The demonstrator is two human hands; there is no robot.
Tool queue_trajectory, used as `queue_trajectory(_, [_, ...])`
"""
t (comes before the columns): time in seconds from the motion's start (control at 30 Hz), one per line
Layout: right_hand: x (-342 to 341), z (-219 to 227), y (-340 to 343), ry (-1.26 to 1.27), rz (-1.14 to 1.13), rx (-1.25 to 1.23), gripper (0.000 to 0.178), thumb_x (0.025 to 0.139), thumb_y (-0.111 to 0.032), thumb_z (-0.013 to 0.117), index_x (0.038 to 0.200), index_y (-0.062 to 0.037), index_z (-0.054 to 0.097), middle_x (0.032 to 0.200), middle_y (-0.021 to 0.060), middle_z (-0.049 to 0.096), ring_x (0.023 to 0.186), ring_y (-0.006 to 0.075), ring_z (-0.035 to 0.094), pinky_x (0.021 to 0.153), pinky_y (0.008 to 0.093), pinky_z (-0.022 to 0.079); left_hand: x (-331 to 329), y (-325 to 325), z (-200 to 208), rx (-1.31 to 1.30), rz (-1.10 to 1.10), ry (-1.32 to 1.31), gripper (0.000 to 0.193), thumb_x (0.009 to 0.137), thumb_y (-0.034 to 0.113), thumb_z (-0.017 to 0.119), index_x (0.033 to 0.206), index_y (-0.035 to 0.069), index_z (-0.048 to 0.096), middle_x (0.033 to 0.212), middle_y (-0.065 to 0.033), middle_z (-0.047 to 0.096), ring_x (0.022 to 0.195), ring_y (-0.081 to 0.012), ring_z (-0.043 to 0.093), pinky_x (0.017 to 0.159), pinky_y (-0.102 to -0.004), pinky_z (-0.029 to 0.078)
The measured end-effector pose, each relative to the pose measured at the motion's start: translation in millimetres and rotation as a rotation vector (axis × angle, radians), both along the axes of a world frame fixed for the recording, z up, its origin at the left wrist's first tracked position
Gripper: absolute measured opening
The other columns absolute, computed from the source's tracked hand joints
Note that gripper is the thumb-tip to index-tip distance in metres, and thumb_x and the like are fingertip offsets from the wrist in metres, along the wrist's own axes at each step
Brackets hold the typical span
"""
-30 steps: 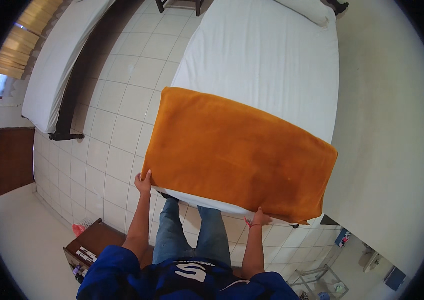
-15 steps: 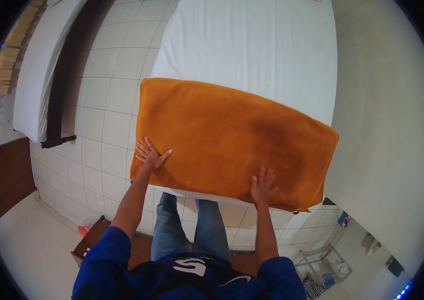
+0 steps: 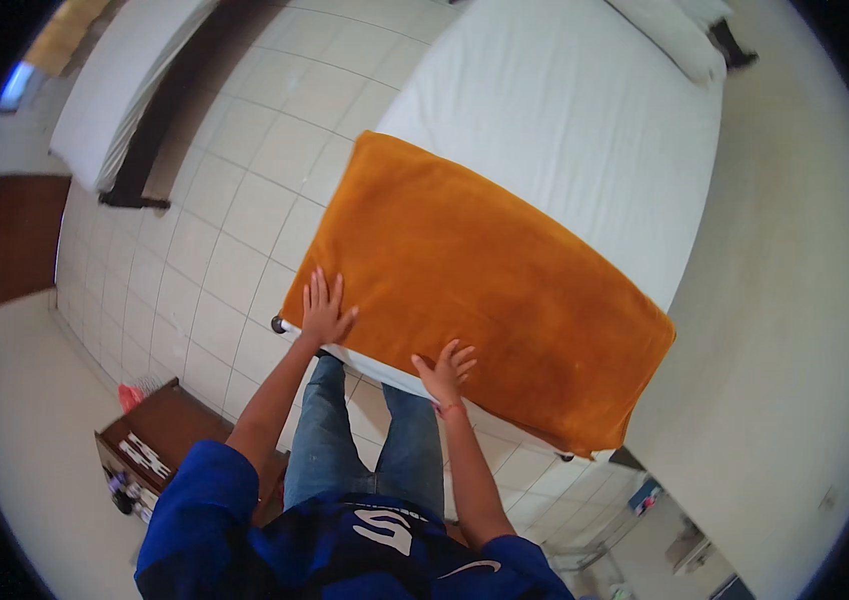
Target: The recorder collects linens into a bag and spreads a towel on a bed.
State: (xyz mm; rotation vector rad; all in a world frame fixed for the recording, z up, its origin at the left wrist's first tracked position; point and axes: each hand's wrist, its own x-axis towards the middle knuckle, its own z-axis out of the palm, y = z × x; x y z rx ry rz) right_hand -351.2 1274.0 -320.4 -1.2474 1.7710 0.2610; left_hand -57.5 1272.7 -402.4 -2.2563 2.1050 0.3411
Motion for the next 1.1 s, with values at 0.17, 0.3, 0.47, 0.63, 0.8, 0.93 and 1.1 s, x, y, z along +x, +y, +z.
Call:
queue_trajectory(0.17, [-14.7,-11.2,19.3,-0.019,-0.021,-0.031,0.087,0.089,-0.05,0.059,0.15,0.0,0.021,0.157,0.0309,0.0,0.144,0.0487,-0.002,0.117,0.0495,0.012,2.7,121.1,61.1,0.595,0.164,0.43,0.092,0.084,0.064,0.056,0.151,0.007,0.026,0.157,-0.0258,0.014,0.143,-0.0398,0.023,0.112,-0.0554,0.026])
queue_trajectory(0.3, [-68.4,11.5,60.9,-0.27,-0.187,0.005,0.059,0.091,-0.039,0.061,0.13,0.004,0.054,0.138,0.0216,0.048,0.131,0.0269,0.042,0.109,0.0354,0.032,64.2,278.2,48.6,0.721,0.688,0.856,0.081,0.086,0.06,0.058,0.136,-0.003,0.047,0.132,-0.0271,0.053,0.125,-0.037,0.052,0.105,-0.0414,0.04])
queue_trajectory(0.47, [-118.7,16.1,134.9,-0.109,-0.262,-0.079,0.04,0.089,-0.031,0.062,0.102,0.0061,0.068,0.102,0.0147,0.069,0.092,0.0193,0.061,0.085,0.0347,0.045,111.4,386.5,60.0,0.659,0.915,0.671,0.071,0.088,0.055,0.058,0.123,-0.006,0.057,0.114,-0.0224,0.066,0.106,-0.0304,0.064,0.094,-0.0382,0.048])
queue_trajectory(0.63, [-62.0,12.6,195.8,-0.012,-0.226,0.157,0.04,0.091,-0.031,0.058,0.103,0.0067,0.067,0.097,0.0187,0.07,0.097,0.024,0.062,0.088,0.0341,0.045,160.1,411.6,116.5,0.233,1.11,1.173,0.051,0.095,0.042,0.058,0.117,-0.004,0.06,0.096,-0.0101,0.066,0.085,-0.0163,0.061,0.079,-0.0317,0.05])
queue_trajectory(0.8, [90.7,51.4,174.2,-0.466,0.097,0.277,0.041,0.086,-0.029,0.067,0.107,0.0058,0.066,0.096,0.011,0.068,0.085,0.019,0.061,0.076,0.0347,0.049,214.6,454.2,153.5,-0.18,1.368,1.23,0.05,0.097,0.045,0.052,0.127,0.006,0.054,0.115,-0.0065,0.064,0.1,-0.0185,0.062,0.077,-0.0309,0.048])
queue_trajectory(0.93, [167.2,-1.4,103.0,-0.244,0.393,0.416,0.037,0.09,-0.03,0.063,0.109,0.0018,0.066,0.1,0.0126,0.069,0.093,0.0189,0.065,0.082,0.0319,0.05,215.4,502.1,158.3,-0.337,1.548,1.178,0.049,0.098,0.045,0.052,0.128,0.006,0.054,0.118,-0.0064,0.063,0.102,-0.0177,0.062,0.079,-0.0308,0.048])
queue_trajectory(1.1, [291.5,23.3,27.9,-0.434,0.305,0.223,0.036,0.097,-0.032,0.055,0.12,-0.0044,0.057,0.111,0.0102,0.067,0.099,0.0219,0.064,0.081,0.0341,0.049,203.7,523.0,159.9,-0.31,1.778,1.425,0.053,0.097,0.046,0.053,0.13,0.005,0.051,0.12,-0.0074,0.063,0.107,-0.0193,0.061,0.082,-0.0318,0.048])
